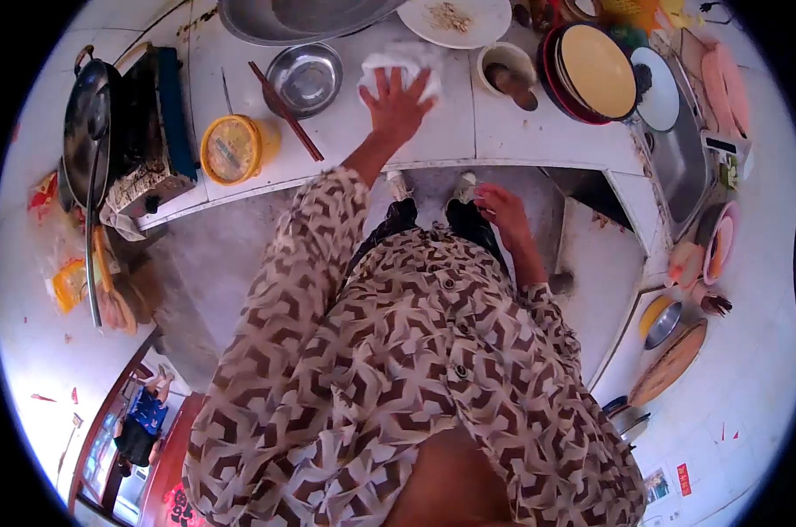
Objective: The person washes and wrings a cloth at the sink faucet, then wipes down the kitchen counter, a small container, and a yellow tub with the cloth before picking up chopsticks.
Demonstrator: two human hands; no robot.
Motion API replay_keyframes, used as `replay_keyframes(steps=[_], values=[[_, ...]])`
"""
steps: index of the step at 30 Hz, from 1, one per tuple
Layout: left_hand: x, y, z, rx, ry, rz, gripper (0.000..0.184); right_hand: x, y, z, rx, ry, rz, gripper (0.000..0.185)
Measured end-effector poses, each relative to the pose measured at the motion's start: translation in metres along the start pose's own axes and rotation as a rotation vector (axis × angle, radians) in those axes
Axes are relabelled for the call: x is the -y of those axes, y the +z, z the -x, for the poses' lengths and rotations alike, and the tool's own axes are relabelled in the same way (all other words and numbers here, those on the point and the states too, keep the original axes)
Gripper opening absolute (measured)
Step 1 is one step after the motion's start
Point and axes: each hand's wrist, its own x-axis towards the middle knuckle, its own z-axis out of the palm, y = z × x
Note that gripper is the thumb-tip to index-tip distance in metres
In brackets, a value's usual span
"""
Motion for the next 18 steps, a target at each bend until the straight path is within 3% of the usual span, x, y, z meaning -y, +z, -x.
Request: replay_keyframes(steps=[2,4,8,11,12,18], values=[[-0.003,0.007,-0.007,-0.048,-0.111,0.019,0.052,0.0,0.004,0.007,0.068,0.063,0.062,0.03],[-0.004,0.008,0.032,-0.042,-0.034,0.082,0.055,0.008,0.004,0.001,0.112,0.06,0.101,0.031],[-0.006,-0.012,0.128,0.199,0.073,0.112,0.062,-0.001,-0.015,-0.003,0.093,0.006,0.077,0.028],[-0.025,-0.014,0.098,0.198,0.074,0.067,0.062,0.002,-0.04,-0.003,0.11,-0.011,0.097,0.027],[0.019,-0.02,0.094,0.194,0.073,0.098,0.059,0.002,0.004,0.013,0.089,0.05,0.146,0.027],[0.025,0.015,-0.004,-0.125,-0.119,0.001,0.051,0.009,-0.001,0.008,0.09,0.007,0.186,0.028]])
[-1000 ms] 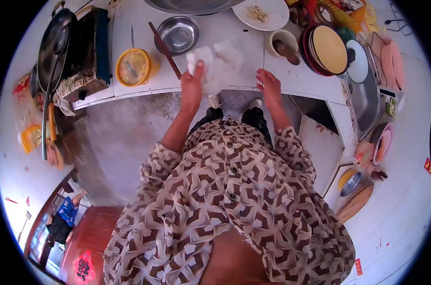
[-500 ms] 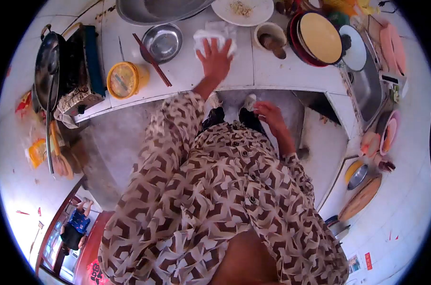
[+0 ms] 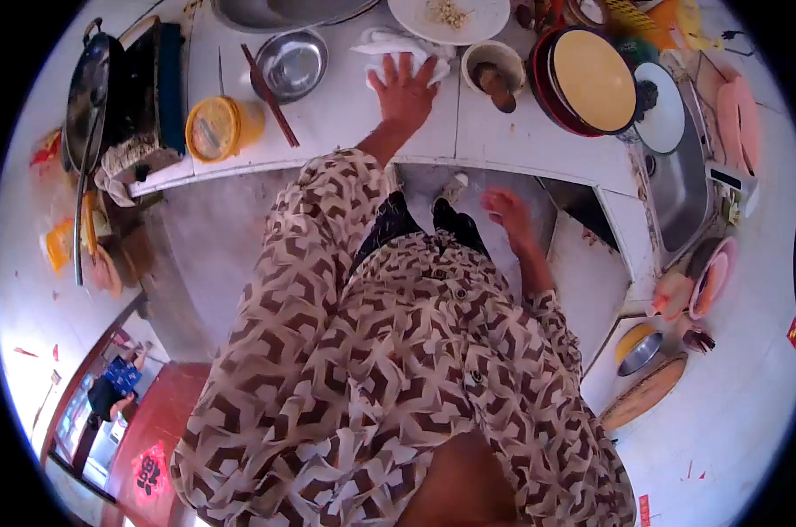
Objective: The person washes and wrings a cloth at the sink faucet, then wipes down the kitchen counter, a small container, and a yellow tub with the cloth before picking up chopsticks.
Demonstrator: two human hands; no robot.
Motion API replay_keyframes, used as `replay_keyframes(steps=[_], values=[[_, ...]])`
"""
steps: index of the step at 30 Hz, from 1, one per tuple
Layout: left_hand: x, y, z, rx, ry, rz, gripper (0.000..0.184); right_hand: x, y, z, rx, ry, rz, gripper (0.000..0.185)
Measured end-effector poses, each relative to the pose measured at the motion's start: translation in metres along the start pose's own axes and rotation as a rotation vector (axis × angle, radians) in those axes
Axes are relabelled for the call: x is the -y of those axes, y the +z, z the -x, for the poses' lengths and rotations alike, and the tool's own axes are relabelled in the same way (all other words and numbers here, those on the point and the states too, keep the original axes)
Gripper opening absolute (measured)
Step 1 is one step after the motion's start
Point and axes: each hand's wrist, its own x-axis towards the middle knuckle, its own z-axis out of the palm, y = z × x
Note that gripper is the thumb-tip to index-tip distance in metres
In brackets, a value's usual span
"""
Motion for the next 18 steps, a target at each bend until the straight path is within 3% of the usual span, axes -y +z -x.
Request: replay_keyframes(steps=[4,7,12,15,18], values=[[-0.021,-0.023,0.09,0.254,0.163,0.017,0.058,0.008,0.001,-0.004,0.032,0.04,0.042,0.028],[-0.01,-0.028,0.111,0.268,0.27,0.131,0.062,0.004,0.004,0.001,0.001,0.034,0.049,0.028],[0.012,0.002,-0.002,0.067,-0.012,0.036,0.057,0.002,0.007,0.009,-0.022,0.049,0.02,0.028],[0.002,0.015,-0.02,0.023,-0.113,-0.025,0.055,-0.011,0.005,0.015,-0.039,0.051,-0.031,0.028],[-0.031,0.004,0.041,0.142,0.049,-0.021,0.055,-0.009,0.007,0.017,-0.023,0.064,-0.045,0.028]])
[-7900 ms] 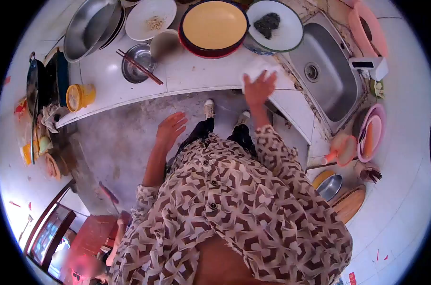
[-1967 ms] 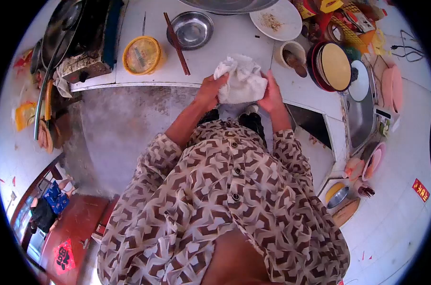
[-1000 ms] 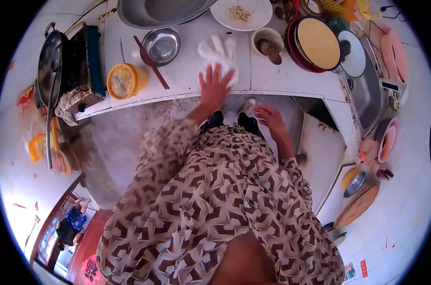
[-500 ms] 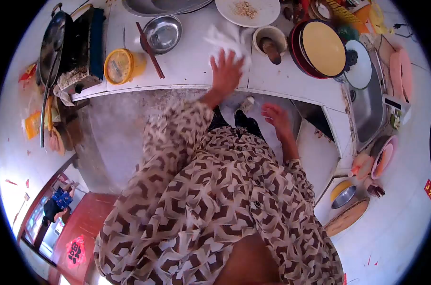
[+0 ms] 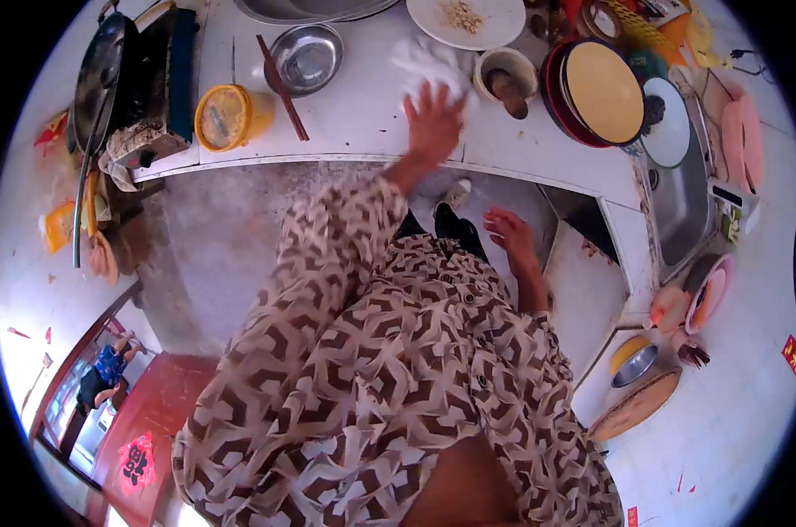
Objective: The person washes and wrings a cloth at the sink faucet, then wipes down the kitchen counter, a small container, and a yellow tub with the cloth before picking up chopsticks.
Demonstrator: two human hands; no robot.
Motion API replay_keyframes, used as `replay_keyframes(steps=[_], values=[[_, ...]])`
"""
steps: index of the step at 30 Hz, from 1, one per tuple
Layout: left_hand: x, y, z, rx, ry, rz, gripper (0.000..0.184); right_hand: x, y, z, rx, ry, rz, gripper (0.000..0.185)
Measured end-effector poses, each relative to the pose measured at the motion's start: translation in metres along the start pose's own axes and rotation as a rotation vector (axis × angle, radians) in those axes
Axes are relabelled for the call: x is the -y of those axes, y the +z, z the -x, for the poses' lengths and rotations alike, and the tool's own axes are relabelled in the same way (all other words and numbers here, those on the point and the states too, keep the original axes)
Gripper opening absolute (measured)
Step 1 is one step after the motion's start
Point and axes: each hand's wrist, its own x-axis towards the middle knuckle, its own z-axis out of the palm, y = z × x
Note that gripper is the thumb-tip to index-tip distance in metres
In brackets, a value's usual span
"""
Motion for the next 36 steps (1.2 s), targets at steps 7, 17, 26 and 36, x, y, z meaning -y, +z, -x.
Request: replay_keyframes(steps=[7,17,26,36], values=[[0.079,-0.039,0.042,0.094,0.053,0.115,0.061,0.002,-0.002,-0.001,-0.004,-0.008,-0.021,0.029],[0.05,-0.037,0.081,0.077,-0.091,0.105,0.058,0.0,-0.005,-0.004,0.046,0.037,0.005,0.028],[0.103,-0.044,0.114,0.079,-0.193,0.061,0.059,0.02,-0.009,-0.013,0.075,-0.008,0.047,0.028],[0.028,-0.028,0.048,0.096,0.2,0.181,0.055,0.01,-0.003,0.0,0.047,0.031,0.02,0.025]])
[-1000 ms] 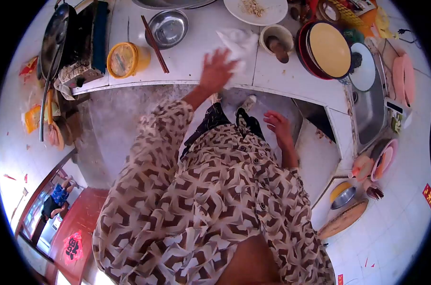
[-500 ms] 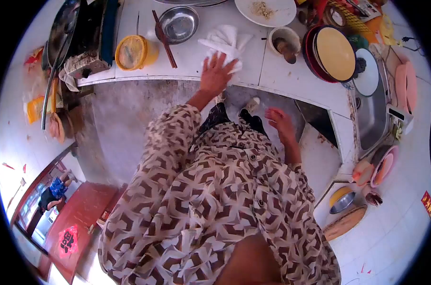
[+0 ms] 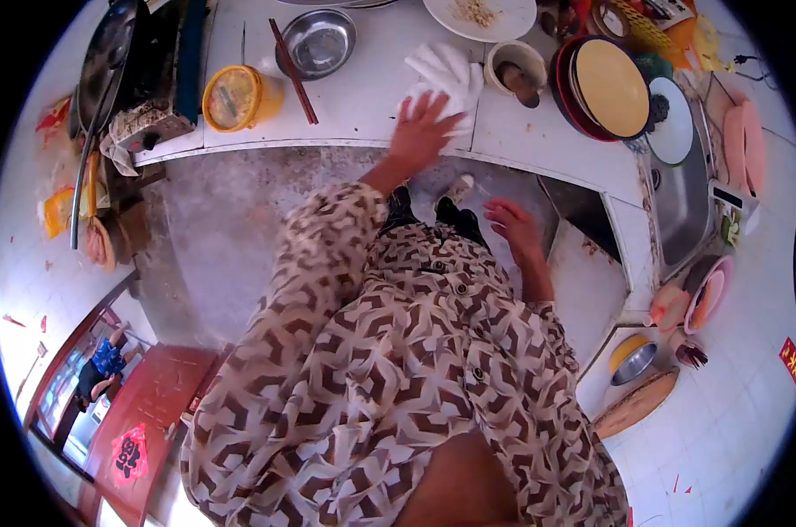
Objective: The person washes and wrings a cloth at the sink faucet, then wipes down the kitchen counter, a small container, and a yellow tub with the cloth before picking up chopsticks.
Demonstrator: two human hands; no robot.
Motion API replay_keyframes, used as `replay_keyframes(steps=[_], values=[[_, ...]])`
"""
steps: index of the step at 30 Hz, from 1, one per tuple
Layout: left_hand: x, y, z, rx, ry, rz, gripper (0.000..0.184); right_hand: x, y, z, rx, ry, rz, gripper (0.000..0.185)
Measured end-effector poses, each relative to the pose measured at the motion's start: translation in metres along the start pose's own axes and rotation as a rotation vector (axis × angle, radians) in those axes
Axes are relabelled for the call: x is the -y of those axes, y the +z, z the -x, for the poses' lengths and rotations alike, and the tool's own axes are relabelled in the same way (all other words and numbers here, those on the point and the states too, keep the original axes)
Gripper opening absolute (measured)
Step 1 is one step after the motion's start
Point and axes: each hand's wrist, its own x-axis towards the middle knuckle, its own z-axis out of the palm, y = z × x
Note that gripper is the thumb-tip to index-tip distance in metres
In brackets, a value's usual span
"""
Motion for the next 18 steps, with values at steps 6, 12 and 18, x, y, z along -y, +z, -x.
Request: replay_keyframes(steps=[6,12,18], values=[[0.06,-0.017,0.072,-0.059,-0.352,-0.085,0.056,0.028,-0.01,-0.02,-0.03,-0.098,-0.198,0.032],[-0.017,0.003,-0.014,0.026,-0.082,-0.047,0.06,0.133,-0.008,-0.072,-0.041,-0.197,-0.496,0.042],[0.016,-0.004,-0.018,0.072,0.242,-0.011,0.058,0.141,-0.015,-0.13,0.144,-0.101,-0.713,0.037]])
